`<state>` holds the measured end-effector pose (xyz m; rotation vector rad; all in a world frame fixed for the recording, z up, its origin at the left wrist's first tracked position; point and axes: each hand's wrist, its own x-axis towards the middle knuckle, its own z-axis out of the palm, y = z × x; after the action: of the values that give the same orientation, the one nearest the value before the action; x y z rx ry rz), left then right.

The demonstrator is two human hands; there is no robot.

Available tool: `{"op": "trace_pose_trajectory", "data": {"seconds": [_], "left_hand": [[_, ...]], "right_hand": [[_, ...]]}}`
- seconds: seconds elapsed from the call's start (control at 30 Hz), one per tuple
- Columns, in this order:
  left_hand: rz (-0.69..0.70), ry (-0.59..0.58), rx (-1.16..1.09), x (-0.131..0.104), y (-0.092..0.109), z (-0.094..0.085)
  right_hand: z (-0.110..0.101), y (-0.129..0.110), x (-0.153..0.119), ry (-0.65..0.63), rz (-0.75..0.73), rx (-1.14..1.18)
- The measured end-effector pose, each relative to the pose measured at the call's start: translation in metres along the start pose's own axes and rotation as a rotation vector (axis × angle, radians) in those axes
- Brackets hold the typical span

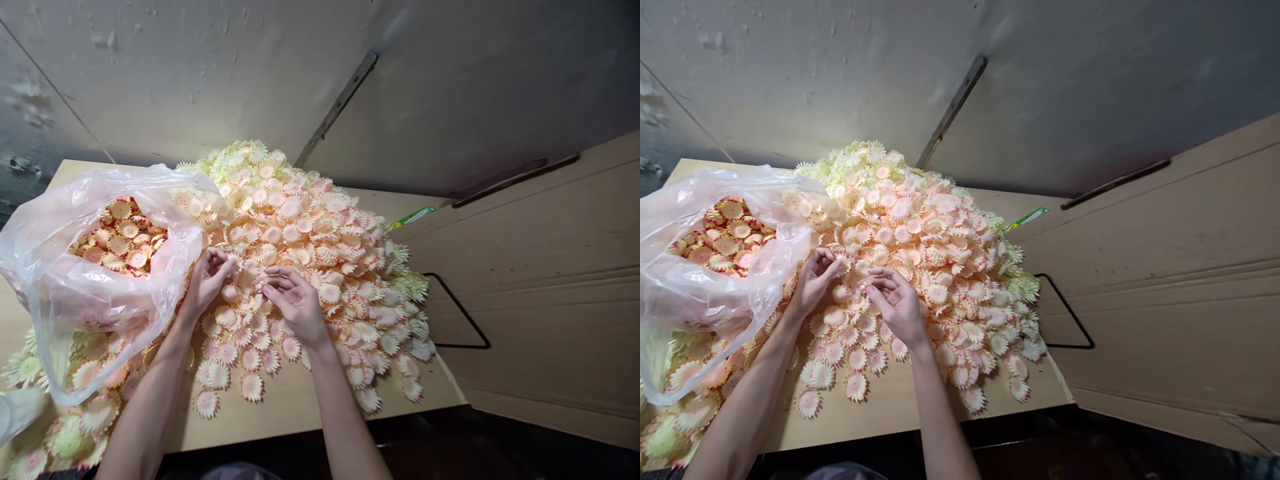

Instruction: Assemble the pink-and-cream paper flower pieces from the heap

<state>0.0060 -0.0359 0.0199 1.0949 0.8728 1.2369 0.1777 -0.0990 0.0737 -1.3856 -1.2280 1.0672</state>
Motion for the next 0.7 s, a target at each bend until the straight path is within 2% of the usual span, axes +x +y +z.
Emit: {"op": "trace_pose_trajectory", "data": {"seconds": [0.23,0.37,0.43,0.5,0.57,0.63,0.7], "left_hand": [[-0.017,0.046,-0.038,0.003,0.004,-0.004],[-0.019,0.059,-0.026,0.004,0.002,-0.003],[-0.021,0.066,-0.038,0.004,0.001,-0.001],[-0.036,0.049,-0.052,0.003,0.000,0.000],[-0.022,0.049,-0.053,0.002,0.001,0.002],[0.008,0.038,-0.052,0.001,0.005,0.004],[-0.002,0.049,0.009,0.000,0.010,0.004]], "right_hand": [[0.006,0.004,0.011,0.041,0.045,0.066],[0.003,0.008,0.020,0.069,0.015,0.020],[-0.001,0.006,0.027,0.129,-0.035,-0.068],[-0.001,-0.004,0.035,0.232,-0.140,-0.245],[0.007,-0.022,0.041,0.290,-0.317,-0.458],[0.026,-0.047,0.045,0.255,-0.498,-0.559],[0.056,-0.071,0.049,0.095,-0.643,-0.561]]}}
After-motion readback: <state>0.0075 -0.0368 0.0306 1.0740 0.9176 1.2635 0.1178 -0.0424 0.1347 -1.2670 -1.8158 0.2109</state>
